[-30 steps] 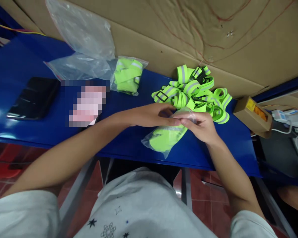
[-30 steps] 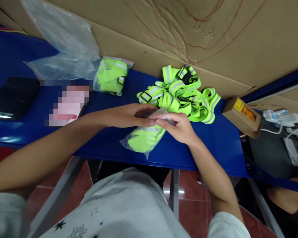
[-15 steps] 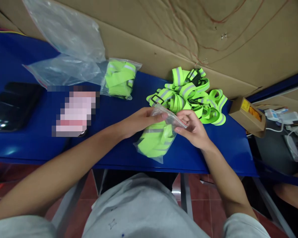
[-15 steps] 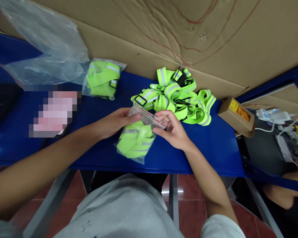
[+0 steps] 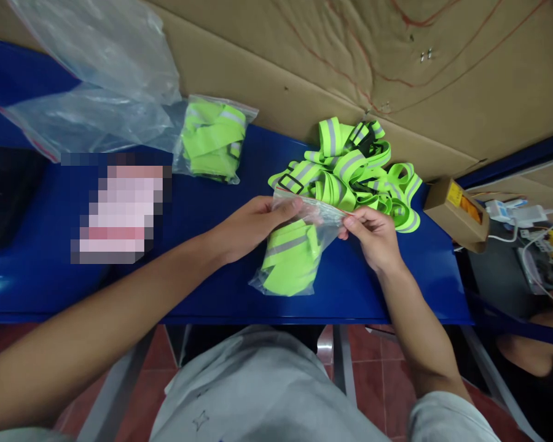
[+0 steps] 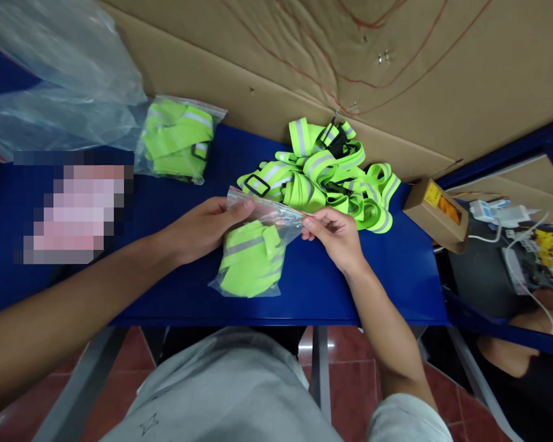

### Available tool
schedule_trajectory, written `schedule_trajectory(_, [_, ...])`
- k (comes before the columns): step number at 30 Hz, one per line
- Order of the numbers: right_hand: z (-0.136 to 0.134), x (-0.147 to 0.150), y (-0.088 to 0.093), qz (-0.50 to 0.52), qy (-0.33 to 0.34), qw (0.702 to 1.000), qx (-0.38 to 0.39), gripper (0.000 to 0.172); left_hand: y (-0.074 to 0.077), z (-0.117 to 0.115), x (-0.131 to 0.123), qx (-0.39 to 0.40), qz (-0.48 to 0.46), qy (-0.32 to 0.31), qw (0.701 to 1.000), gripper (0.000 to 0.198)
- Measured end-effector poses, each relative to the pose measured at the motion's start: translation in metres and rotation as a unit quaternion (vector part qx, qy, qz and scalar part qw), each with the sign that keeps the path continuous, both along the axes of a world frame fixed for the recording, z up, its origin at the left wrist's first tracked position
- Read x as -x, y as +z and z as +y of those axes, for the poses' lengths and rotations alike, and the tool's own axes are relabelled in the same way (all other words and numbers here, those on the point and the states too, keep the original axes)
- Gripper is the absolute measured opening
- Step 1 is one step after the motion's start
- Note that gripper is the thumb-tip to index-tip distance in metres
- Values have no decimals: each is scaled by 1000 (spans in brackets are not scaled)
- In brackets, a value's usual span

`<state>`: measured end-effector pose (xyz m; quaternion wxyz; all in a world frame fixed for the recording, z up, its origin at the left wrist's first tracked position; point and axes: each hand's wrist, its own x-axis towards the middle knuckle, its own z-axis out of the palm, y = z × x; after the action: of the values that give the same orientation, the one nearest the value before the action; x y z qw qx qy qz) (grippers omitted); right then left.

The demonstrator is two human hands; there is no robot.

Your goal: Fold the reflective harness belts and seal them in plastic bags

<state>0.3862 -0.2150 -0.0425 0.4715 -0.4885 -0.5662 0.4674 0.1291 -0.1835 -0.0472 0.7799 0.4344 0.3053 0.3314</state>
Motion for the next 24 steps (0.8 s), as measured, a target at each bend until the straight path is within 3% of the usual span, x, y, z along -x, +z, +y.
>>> schedule_trajectory(8, [5, -2, -1, 3, -36, 999, -3, 29, 2, 1, -7, 49, -25, 44, 998, 55])
schedule_trajectory(19, [1, 2, 1, -39, -2, 998, -41, 28, -7, -4, -8, -29, 6, 82, 996, 52])
schedule_trajectory(24, [-2, 9, 4, -74, -35, 993, -80, 36, -4, -6, -9, -45, 8, 73, 996, 52])
